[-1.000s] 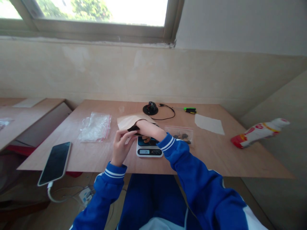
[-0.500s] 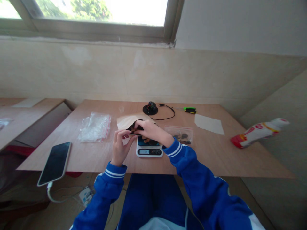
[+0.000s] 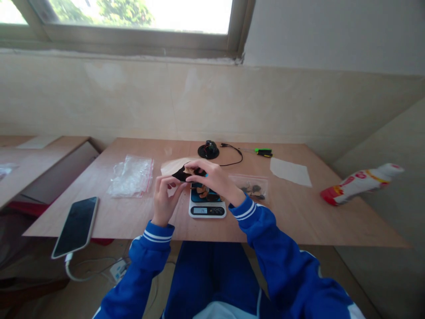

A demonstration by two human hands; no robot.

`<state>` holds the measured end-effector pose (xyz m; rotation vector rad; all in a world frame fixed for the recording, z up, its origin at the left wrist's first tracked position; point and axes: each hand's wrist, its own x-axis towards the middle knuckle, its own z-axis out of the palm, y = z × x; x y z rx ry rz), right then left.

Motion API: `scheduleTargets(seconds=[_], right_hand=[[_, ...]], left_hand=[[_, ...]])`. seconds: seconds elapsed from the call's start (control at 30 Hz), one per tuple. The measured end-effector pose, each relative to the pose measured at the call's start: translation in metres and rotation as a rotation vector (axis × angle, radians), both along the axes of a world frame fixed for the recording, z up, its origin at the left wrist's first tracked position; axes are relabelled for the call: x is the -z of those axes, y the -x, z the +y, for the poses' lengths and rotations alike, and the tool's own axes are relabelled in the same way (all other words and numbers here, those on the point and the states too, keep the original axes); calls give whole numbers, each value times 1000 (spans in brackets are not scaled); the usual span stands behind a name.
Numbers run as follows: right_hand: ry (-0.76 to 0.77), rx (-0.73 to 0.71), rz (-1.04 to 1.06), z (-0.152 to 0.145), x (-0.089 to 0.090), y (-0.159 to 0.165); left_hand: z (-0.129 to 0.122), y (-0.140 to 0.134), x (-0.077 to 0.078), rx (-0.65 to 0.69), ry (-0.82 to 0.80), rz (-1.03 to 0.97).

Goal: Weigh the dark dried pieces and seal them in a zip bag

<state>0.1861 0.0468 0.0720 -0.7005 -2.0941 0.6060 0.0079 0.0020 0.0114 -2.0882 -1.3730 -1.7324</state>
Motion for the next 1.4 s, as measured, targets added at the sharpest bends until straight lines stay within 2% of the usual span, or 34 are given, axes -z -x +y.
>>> scheduleTargets(seconds=[0.1,0.2,0.3,0.47,0.57,0.67,0.77,0.87,1.0,1.13,1.23,1.3,1.4], right_hand=[[23,146,147,-2,-2,-3],[15,322,285,-6,-1,-10],[29,355,313,-6,9,-16],[102,257,-17,14,39,-11],[170,276,-274,33,55,-1],[173,277,-491,44,66,9],[164,262,-557,46,70,12],[140,304,-510,41,67,6],[110,443,-312,27,56,-17],[104,518,-107,-6,52,-46],[103,627,-6,-43,67,-66],[112,727,11,-68,85,-79],[152,784,-16,-100,110,-99]], left_hand=[[5,4,-5,-14,12,17],[18,12,-14,-84,27,23],[35,21,-26,-173,40,33],[63,31,-47,-229,42,124],[78,35,-55,-263,70,144],[92,40,-59,-289,68,154],[100,45,-62,-309,65,123],[101,49,-65,-352,69,110],[101,51,-67,-380,65,102],[98,50,-63,-287,63,77],[87,49,-55,-274,44,39],[77,51,-47,-318,30,0],[60,59,-32,-411,41,-84]])
